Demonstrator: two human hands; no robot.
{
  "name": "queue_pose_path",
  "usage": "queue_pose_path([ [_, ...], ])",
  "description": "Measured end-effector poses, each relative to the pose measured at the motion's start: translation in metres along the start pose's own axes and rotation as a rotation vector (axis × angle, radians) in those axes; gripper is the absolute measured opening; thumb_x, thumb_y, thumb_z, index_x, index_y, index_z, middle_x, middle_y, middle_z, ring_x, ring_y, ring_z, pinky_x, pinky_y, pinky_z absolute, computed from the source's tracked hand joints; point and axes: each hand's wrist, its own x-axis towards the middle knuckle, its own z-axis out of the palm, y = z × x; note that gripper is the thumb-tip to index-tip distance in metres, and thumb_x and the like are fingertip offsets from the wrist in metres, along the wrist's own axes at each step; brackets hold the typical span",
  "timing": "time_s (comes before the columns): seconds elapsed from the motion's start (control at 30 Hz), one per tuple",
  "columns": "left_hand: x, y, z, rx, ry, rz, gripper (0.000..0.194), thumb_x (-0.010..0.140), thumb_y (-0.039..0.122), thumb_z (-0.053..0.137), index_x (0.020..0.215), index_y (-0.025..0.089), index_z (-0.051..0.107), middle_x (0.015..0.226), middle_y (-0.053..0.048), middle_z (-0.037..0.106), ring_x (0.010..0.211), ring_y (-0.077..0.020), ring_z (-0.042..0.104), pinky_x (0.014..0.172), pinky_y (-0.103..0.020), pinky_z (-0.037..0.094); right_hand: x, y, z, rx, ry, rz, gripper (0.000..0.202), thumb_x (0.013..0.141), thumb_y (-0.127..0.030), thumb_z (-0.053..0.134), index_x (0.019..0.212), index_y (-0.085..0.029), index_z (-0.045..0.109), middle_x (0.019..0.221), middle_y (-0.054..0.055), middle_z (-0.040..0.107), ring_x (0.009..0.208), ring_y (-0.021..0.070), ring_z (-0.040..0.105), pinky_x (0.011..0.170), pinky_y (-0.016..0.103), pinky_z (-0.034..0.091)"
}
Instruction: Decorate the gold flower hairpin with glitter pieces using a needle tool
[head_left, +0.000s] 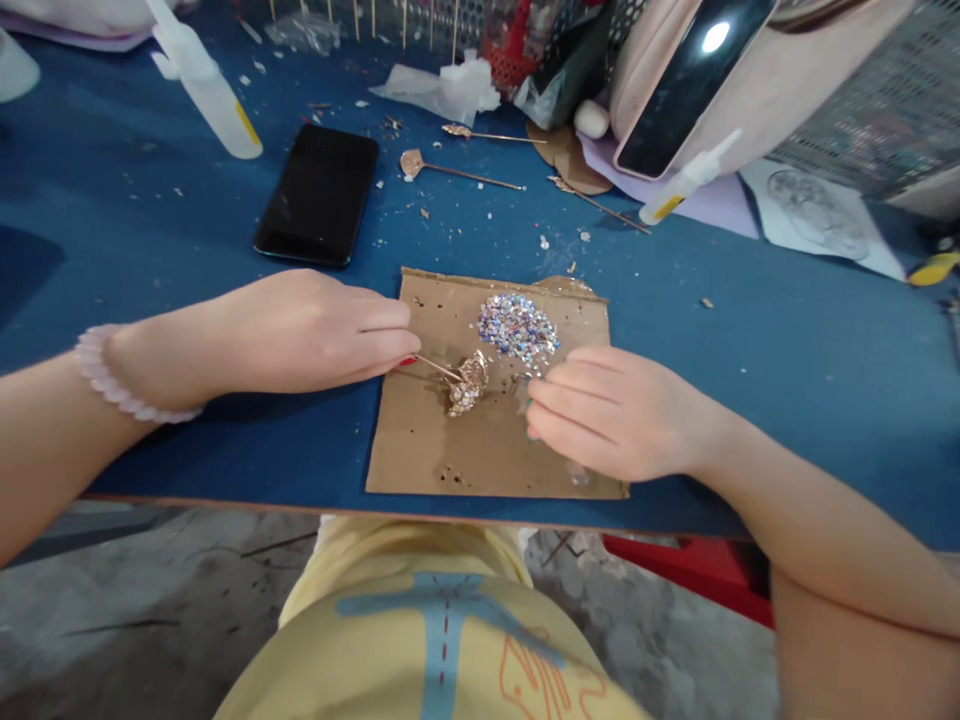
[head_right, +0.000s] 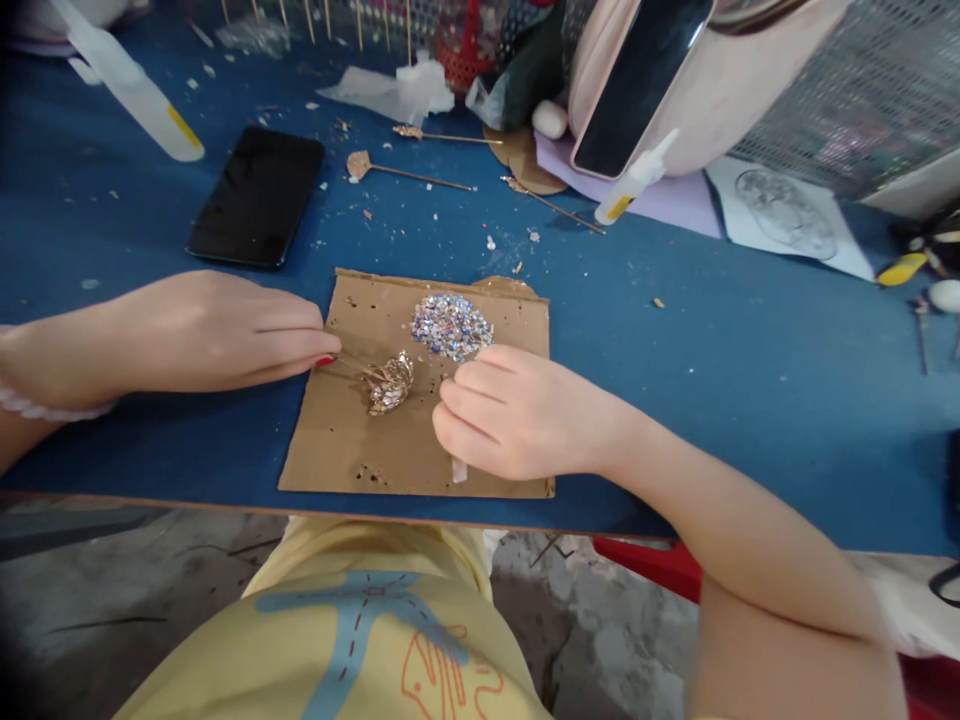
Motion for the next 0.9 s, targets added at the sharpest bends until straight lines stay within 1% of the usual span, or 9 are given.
queue_pose_path([
  [0.03,0.000,0.000,0.000,0.005,0.003,0.000,0.035,0.105,0.024,0.037,0.089,0.020,0.068,0.079,-0.003,0.065,0.063,-0.0134,0.059,0.049,-0.024,0.044,0.001,-0.003,-0.001,-0.042,-0.016,-0.027,0.017,0.102,-0.011,0.056,0.091,-0.016,0.068,0.082,0.006,0.073,0.078,0.0176,0.063,0.069,0.033,0.052],
  [0.13,0.000,0.001,0.001,0.001,0.028,0.001,0.037,0.106,0.024,0.035,0.088,0.021,0.067,0.078,-0.003,0.065,0.062,-0.0132,0.058,0.048,-0.024,0.042,0.005,-0.012,-0.005,-0.144,-0.041,-0.089,0.014,0.100,-0.014,0.060,0.092,-0.014,0.070,0.083,0.007,0.074,0.076,0.0173,0.062,0.067,0.033,0.050],
  [0.27,0.000,0.001,0.001,0.056,0.054,0.054,0.039,0.107,0.022,0.032,0.088,0.020,0.066,0.078,-0.003,0.066,0.061,-0.0147,0.058,0.047,-0.027,0.040,0.009,-0.019,-0.009,-0.213,-0.073,-0.138,0.017,0.102,-0.021,0.061,0.089,-0.018,0.072,0.081,0.004,0.074,0.074,0.0166,0.061,0.065,0.032,0.049],
  [0.4,-0.001,0.000,0.001,0.131,0.044,0.087,0.041,0.108,0.022,0.029,0.091,0.019,0.066,0.080,-0.003,0.067,0.063,-0.0151,0.059,0.048,-0.028,0.041,0.011,-0.021,-0.012,-0.212,-0.078,-0.133,0.017,0.102,-0.022,0.060,0.090,-0.018,0.072,0.081,0.003,0.074,0.076,0.0172,0.062,0.065,0.032,0.048],
  [0.5,-0.001,0.000,0.001,0.134,0.045,0.089,0.041,0.109,0.022,0.028,0.091,0.019,0.065,0.080,-0.004,0.066,0.064,-0.0154,0.059,0.048,-0.029,0.040,0.009,-0.020,-0.012,-0.197,-0.080,-0.112,0.018,0.102,-0.021,0.060,0.090,-0.017,0.071,0.080,0.004,0.074,0.075,0.0173,0.061,0.066,0.033,0.047],
  [0.57,-0.001,0.001,0.001,0.124,0.052,0.088,0.042,0.109,0.023,0.027,0.090,0.019,0.065,0.079,-0.004,0.065,0.063,-0.0156,0.059,0.048,-0.029,0.039,0.008,-0.018,-0.011,-0.200,-0.105,-0.096,0.018,0.103,-0.019,0.058,0.089,-0.017,0.070,0.080,0.004,0.073,0.073,0.0167,0.058,0.067,0.034,0.046],
  [0.7,-0.001,0.001,0.002,0.071,0.015,0.036,0.045,0.109,0.025,0.025,0.089,0.020,0.066,0.080,-0.003,0.065,0.064,-0.0145,0.059,0.050,-0.026,0.040,0.008,-0.020,-0.011,-0.191,-0.146,-0.108,0.016,0.103,-0.016,0.057,0.092,-0.014,0.069,0.080,0.006,0.073,0.072,0.0163,0.058,0.067,0.034,0.044],
  [0.8,-0.002,0.001,0.002,0.023,0.007,0.004,0.044,0.109,0.026,0.028,0.089,0.020,0.066,0.080,-0.003,0.064,0.065,-0.0138,0.058,0.051,-0.024,0.040,0.009,-0.022,-0.012,-0.192,-0.141,-0.114,0.015,0.103,-0.018,0.058,0.093,-0.014,0.068,0.080,0.005,0.073,0.073,0.0165,0.059,0.066,0.033,0.044],
  [0.9,-0.002,0.001,0.002,-0.031,-0.003,-0.023,0.039,0.108,0.027,0.032,0.090,0.021,0.067,0.082,-0.003,0.064,0.066,-0.0139,0.058,0.053,-0.023,0.042,0.008,-0.019,-0.012,-0.169,-0.117,-0.081,0.016,0.103,-0.016,0.057,0.092,-0.015,0.069,0.080,0.004,0.073,0.073,0.0161,0.059,0.066,0.033,0.045],
])
